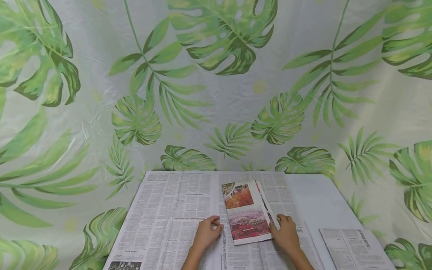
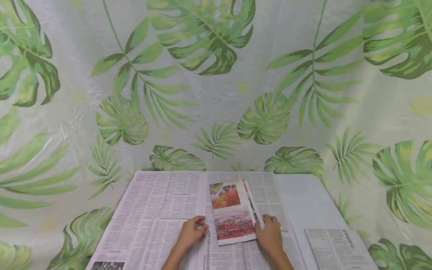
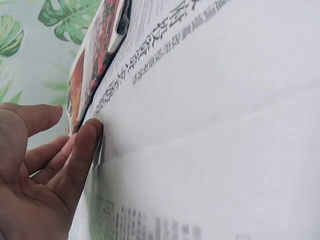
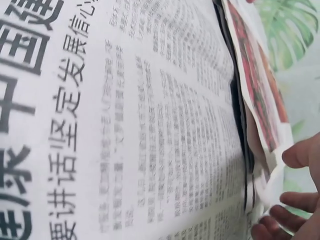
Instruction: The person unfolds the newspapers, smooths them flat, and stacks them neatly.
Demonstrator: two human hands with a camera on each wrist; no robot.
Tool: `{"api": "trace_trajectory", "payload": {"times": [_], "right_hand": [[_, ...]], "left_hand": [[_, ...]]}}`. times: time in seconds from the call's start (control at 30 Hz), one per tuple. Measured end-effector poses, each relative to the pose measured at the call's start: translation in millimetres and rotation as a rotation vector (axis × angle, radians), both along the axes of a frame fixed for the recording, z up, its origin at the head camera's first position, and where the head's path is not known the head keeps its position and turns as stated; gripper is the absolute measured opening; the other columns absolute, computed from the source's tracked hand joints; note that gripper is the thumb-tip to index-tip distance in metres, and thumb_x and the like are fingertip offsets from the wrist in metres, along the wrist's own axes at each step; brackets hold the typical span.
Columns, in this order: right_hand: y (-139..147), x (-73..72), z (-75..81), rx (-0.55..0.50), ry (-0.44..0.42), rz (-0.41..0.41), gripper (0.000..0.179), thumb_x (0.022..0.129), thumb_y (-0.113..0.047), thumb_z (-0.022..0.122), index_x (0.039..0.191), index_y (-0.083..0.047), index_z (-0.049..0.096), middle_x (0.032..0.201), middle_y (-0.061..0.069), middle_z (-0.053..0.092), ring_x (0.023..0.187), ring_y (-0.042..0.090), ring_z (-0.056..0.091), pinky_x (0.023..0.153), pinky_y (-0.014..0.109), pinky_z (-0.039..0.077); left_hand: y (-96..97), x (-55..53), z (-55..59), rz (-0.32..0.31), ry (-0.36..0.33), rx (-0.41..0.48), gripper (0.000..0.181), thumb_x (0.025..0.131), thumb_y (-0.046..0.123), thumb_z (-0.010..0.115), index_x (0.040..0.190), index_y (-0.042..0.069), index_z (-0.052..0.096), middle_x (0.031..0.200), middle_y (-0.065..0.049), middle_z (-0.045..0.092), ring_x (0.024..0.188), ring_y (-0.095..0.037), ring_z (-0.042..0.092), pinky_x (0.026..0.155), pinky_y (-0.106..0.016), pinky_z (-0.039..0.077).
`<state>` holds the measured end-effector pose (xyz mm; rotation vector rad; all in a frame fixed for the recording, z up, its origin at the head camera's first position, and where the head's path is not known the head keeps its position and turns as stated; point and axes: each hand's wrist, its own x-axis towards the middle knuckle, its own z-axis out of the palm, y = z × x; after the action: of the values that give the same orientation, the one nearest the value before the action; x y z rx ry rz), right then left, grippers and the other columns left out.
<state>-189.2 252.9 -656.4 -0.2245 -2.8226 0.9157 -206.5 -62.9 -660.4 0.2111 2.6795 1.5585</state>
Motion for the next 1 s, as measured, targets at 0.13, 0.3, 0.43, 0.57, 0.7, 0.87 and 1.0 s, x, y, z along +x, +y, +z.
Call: {"api": "trace_trajectory", "payload": {"times": [0.13, 0.3, 0.43, 0.57, 0.7, 0.87, 1.0], "right_hand": [[3.0, 0.1, -1.9, -0.017, -0.039, 0.014, 0.055, 0.096, -0.028, 0.065, 0.132, 0.012, 0.057, 0.114, 0.027, 0.064, 0.102, 0.041, 0.065, 0.088, 0.058, 0.053], [-0.4, 2.4, -4.3, -0.035, -0.062, 0.019, 0.052, 0.096, -0.026, 0.064, 0.129, 0.014, 0.06, 0.107, 0.023, 0.066, 0.099, 0.037, 0.066, 0.087, 0.056, 0.053], [-4.7, 4.7, -4.8, -0.054, -0.044, 0.026, 0.045, 0.095, -0.021, 0.065, 0.125, 0.013, 0.063, 0.095, 0.015, 0.065, 0.085, 0.026, 0.061, 0.074, 0.045, 0.052], [-10.8, 7.7, -5.4, -0.043, -0.026, 0.032, 0.038, 0.093, -0.017, 0.066, 0.12, 0.01, 0.067, 0.086, 0.008, 0.06, 0.076, 0.018, 0.051, 0.066, 0.035, 0.043], [-17.0, 9.6, -6.8, -0.029, 0.031, 0.044, 0.035, 0.09, -0.014, 0.07, 0.118, 0.008, 0.068, 0.087, 0.006, 0.061, 0.078, 0.016, 0.051, 0.068, 0.035, 0.043], [-24.9, 12.2, -5.1, -0.059, 0.09, 0.075, 0.031, 0.09, -0.011, 0.073, 0.118, 0.002, 0.071, 0.088, 0.005, 0.065, 0.076, 0.012, 0.052, 0.068, 0.032, 0.043], [-32.1, 14.9, -1.8, -0.112, 0.084, 0.107, 0.032, 0.09, -0.012, 0.073, 0.12, -0.001, 0.071, 0.086, 0.002, 0.064, 0.073, 0.009, 0.049, 0.067, 0.029, 0.041]], "left_hand": [[6.4, 1.3, -0.7, -0.018, -0.001, -0.016, 0.048, 0.092, 0.02, 0.075, 0.132, -0.004, 0.065, 0.095, 0.002, 0.072, 0.052, -0.004, 0.063, 0.05, -0.021, 0.05], [11.5, 6.1, -1.3, -0.026, -0.005, -0.016, 0.049, 0.091, 0.018, 0.075, 0.132, -0.005, 0.064, 0.096, 0.004, 0.072, 0.05, -0.002, 0.061, 0.048, -0.021, 0.049], [13.2, 9.4, -0.5, -0.016, -0.006, -0.006, 0.049, 0.089, 0.015, 0.075, 0.132, -0.005, 0.065, 0.094, 0.003, 0.073, 0.049, -0.002, 0.06, 0.048, -0.02, 0.048], [13.9, 12.5, -1.4, -0.013, 0.001, -0.002, 0.049, 0.087, 0.012, 0.075, 0.131, -0.007, 0.064, 0.091, 0.001, 0.076, 0.05, -0.002, 0.062, 0.049, -0.02, 0.049], [13.4, 13.7, -1.5, 0.01, 0.016, 0.0, 0.048, 0.087, 0.01, 0.076, 0.13, -0.007, 0.064, 0.089, 0.0, 0.076, 0.051, -0.002, 0.063, 0.05, -0.02, 0.05], [9.6, 14.0, 1.3, 0.055, 0.028, 0.019, 0.049, 0.083, 0.008, 0.081, 0.128, -0.006, 0.066, 0.088, -0.002, 0.074, 0.058, -0.003, 0.065, 0.052, -0.021, 0.051], [6.2, 15.7, 1.8, 0.058, -0.012, 0.071, 0.055, 0.08, 0.006, 0.083, 0.131, -0.004, 0.064, 0.094, -0.005, 0.071, 0.067, -0.005, 0.068, 0.053, -0.022, 0.053]]}}
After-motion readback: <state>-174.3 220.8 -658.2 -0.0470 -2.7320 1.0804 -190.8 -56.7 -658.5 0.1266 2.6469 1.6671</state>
